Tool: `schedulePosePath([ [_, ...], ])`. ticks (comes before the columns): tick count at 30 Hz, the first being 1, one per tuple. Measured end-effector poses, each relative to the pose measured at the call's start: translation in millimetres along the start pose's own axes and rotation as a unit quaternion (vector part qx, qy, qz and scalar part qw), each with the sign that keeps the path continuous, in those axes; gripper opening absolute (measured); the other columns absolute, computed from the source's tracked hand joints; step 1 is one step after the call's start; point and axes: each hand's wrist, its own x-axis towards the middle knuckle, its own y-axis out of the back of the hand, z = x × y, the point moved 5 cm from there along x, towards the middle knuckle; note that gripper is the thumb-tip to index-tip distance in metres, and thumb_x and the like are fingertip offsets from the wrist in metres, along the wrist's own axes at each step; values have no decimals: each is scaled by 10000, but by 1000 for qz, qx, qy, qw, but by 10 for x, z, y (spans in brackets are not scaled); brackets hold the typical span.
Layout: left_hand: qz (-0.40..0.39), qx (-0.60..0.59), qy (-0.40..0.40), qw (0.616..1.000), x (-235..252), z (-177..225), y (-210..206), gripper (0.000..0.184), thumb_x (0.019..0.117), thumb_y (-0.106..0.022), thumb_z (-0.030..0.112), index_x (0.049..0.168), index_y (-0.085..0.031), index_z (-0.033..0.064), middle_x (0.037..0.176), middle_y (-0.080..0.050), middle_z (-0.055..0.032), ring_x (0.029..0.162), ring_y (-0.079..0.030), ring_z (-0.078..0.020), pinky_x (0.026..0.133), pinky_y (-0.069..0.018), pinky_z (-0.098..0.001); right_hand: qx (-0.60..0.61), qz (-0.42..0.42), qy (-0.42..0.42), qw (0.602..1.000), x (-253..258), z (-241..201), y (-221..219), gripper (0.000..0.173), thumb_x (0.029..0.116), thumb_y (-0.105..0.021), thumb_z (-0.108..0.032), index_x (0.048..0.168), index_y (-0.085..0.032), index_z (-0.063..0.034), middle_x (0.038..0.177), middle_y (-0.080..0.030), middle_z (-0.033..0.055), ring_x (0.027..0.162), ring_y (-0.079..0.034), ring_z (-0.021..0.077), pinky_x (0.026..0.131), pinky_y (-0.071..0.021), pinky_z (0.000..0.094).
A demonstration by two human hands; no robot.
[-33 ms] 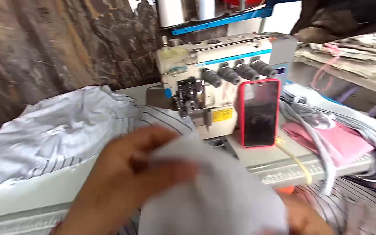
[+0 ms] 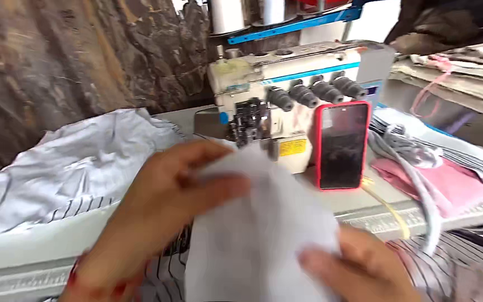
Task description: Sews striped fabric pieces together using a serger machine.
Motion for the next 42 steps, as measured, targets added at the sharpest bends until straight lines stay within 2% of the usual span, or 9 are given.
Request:
schedulePosePath([
  [5, -86, 165, 115, 976, 460, -579, 151, 90, 967, -672, 55, 1032, -733, 42, 808, -718, -6, 685, -648, -56, 626, -539, -228, -125, 59, -52, 989, 296, 726, 16, 163, 1025, -582, -155, 1078, -701, -57, 772, -689, -87, 650, -632, -30, 591, -535, 152],
  [12, -25, 237, -29, 971, 371, -639, -10, 93, 965, -697, 142, 1016, -758, 93, 804, -702, 58, 653, -600, 33, 591, -489, -126, -146, 118, -6, 982, 282, 789, 58, 134, 1004, -612, -155, 1020, -711, -67, 695, -656, -120, 597, -589, -63, 552, -490, 111],
  [15, -119, 193, 17, 974, 300, -653, -2, 279, 879, -788, 164, 1144, -739, 94, 833, -704, 57, 696, -632, 12, 613, -523, -144, -150, 124, 32, 980, 249, 658, 81, 125, 1017, -598, -135, 1014, -703, -67, 722, -651, -121, 636, -588, -70, 586, -496, 106],
  [17, -165, 199, 39, 965, 241, -626, 51, 232, 853, -807, 191, 1064, -754, 109, 818, -713, 70, 721, -653, 22, 632, -538, -135, -165, 112, 49, 979, 198, 535, 82, 117, 1021, -594, -112, 1036, -696, -57, 759, -668, -125, 674, -596, -85, 616, -507, 101],
  [23, -109, 90, 10, 990, 185, -392, 112, 76, 952, -692, 172, 1000, -742, 142, 775, -707, 85, 650, -632, 30, 558, -507, -104, -130, 47, 37, 990, 117, 331, -59, 139, 1046, -568, -113, 1101, -668, -34, 822, -691, -112, 734, -590, -114, 660, -493, 90],
  [27, 5, 294, -115, 949, 310, -224, 2, 104, 989, -634, 163, 1009, -730, 130, 748, -663, 104, 628, -575, 76, 549, -459, -82, -171, 135, 55, 974, 235, 409, -10, 75, 1025, -585, -117, 995, -646, -86, 728, -634, -145, 654, -570, -104, 598, -487, 91],
  [30, 15, 415, -163, 895, 471, -470, -71, 141, 974, -661, 176, 965, -768, 85, 810, -720, -11, 708, -654, -62, 639, -523, -217, -266, 214, 105, 934, 284, 691, 147, 149, 969, -667, -200, 900, -735, -86, 778, -675, -88, 698, -613, -75, 642, -525, 90],
  [35, -8, 438, -113, 892, 481, -776, -83, 172, 966, -657, 270, 943, -781, 152, 865, -697, 25, 744, -662, -100, 611, -530, -307, -297, 236, 76, 922, 222, 883, 271, 188, 956, -677, -247, 904, -787, -104, 1056, -734, 24, 963, -680, 29, 832, -563, 168],
  [42, 5, 419, -115, 901, 427, -789, -93, 180, 961, -646, 287, 945, -787, 176, 841, -704, 61, 746, -653, -44, 606, -500, -247, -155, 206, 51, 965, 151, 786, 214, 26, 899, -731, -69, 905, -757, -72, 963, -743, -37, 876, -709, 7, 792, -616, 184],
])
